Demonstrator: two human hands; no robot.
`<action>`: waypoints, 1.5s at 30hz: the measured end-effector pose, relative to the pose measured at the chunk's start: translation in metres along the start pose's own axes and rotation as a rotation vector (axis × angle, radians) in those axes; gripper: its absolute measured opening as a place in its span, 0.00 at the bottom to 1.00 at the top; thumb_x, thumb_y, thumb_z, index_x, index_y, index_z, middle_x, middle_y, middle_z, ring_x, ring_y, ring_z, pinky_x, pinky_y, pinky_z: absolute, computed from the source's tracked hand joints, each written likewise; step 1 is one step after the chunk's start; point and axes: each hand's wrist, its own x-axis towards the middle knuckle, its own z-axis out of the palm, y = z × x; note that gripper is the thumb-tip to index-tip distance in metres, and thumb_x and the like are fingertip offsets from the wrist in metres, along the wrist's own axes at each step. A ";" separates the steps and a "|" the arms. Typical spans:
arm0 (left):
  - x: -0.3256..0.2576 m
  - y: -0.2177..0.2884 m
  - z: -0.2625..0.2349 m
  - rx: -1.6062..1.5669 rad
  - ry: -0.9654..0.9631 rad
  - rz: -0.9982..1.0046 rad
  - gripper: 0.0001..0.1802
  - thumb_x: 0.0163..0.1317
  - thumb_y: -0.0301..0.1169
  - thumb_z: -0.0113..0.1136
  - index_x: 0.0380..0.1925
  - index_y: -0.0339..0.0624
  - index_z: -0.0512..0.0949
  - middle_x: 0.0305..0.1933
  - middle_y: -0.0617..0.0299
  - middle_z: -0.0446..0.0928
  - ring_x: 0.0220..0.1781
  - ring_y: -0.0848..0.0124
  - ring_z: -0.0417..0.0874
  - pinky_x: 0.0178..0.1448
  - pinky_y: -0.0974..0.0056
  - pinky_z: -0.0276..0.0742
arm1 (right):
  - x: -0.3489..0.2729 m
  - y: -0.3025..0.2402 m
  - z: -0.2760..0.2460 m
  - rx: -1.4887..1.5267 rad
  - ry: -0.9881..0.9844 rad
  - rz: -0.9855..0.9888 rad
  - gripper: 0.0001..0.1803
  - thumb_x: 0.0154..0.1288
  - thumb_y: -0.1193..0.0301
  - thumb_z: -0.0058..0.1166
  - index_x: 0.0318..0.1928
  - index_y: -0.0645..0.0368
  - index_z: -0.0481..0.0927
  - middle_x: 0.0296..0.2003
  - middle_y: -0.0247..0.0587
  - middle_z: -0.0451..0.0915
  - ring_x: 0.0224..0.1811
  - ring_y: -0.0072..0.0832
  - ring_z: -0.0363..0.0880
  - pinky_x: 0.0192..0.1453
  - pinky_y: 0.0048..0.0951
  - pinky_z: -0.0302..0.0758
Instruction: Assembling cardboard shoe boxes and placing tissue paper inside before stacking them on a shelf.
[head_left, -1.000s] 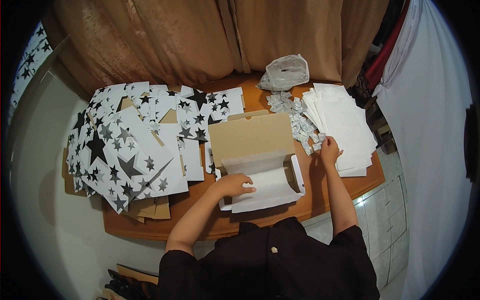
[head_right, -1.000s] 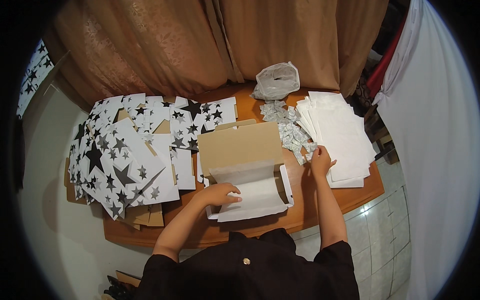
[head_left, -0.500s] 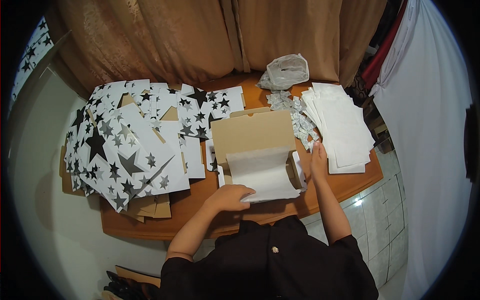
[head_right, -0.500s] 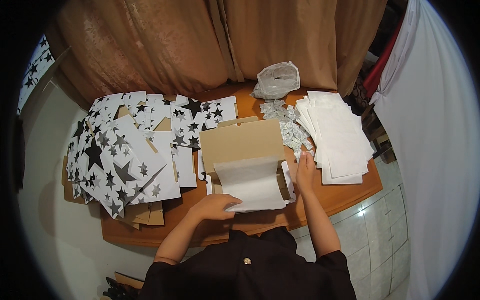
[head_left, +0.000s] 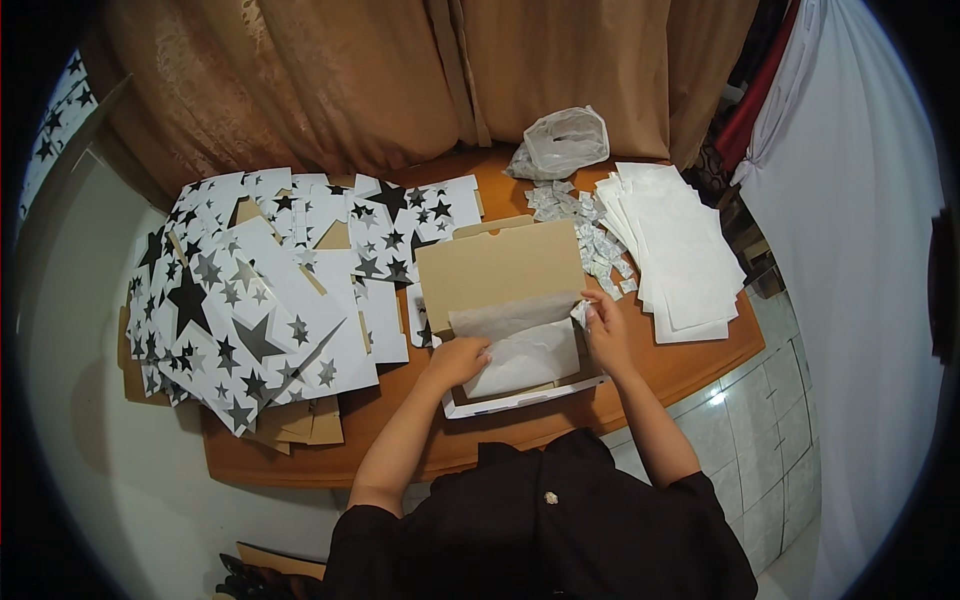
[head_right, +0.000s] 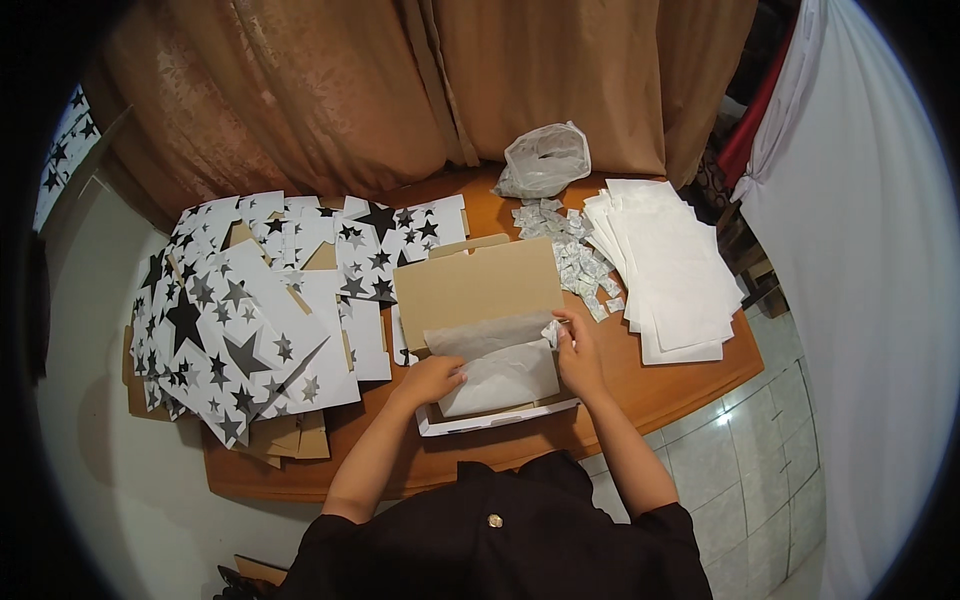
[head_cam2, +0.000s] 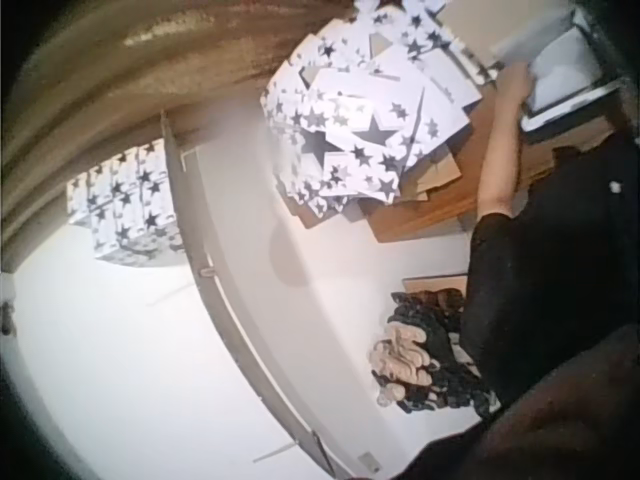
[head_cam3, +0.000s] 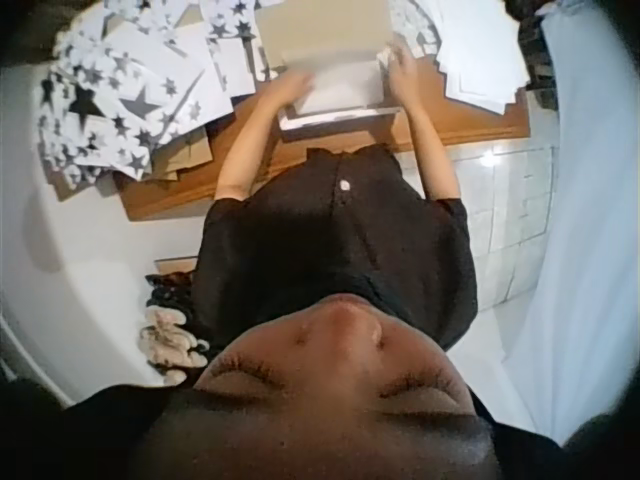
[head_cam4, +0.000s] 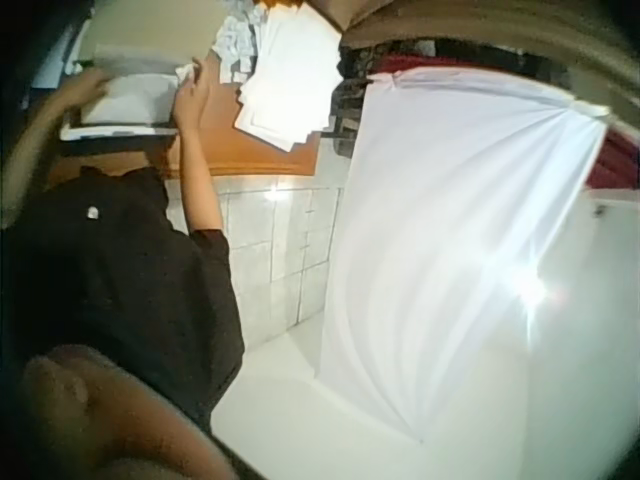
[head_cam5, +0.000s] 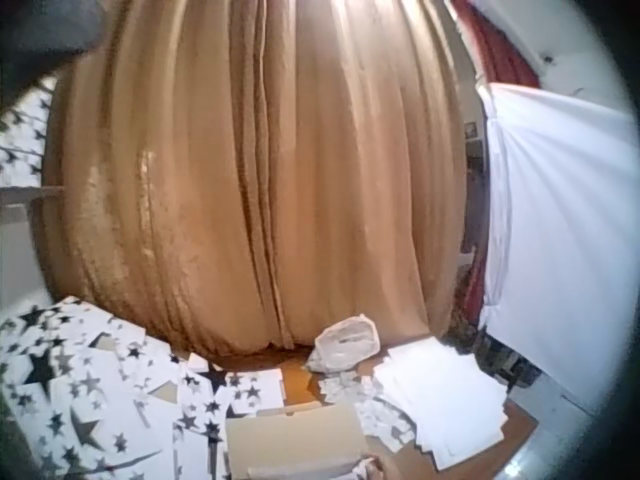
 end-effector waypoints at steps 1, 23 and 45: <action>0.003 -0.005 0.004 0.000 0.001 0.001 0.15 0.59 0.39 0.54 0.43 0.46 0.78 0.40 0.50 0.80 0.46 0.53 0.79 0.47 0.54 0.74 | -0.002 0.006 0.000 0.000 0.000 -0.001 0.11 0.67 0.78 0.40 0.47 0.60 0.74 0.28 0.29 0.70 0.29 0.14 0.63 0.32 0.17 0.62; 0.017 0.002 0.004 -0.353 -0.581 0.223 0.18 0.54 0.27 0.63 0.47 0.38 0.78 0.41 0.57 0.81 0.44 0.68 0.80 0.49 0.64 0.73 | 0.021 -0.027 0.017 -1.321 -1.372 -0.104 0.16 0.47 0.62 0.59 0.40 0.45 0.84 0.35 0.37 0.84 0.41 0.34 0.81 0.54 0.40 0.59; -0.009 0.020 -0.056 0.347 -0.192 0.098 0.30 0.42 0.32 0.70 0.50 0.45 0.76 0.41 0.54 0.80 0.46 0.59 0.80 0.48 0.59 0.74 | 0.030 -0.009 0.009 -1.279 -1.097 -0.018 0.09 0.51 0.60 0.61 0.33 0.47 0.85 0.34 0.38 0.83 0.41 0.36 0.81 0.57 0.52 0.54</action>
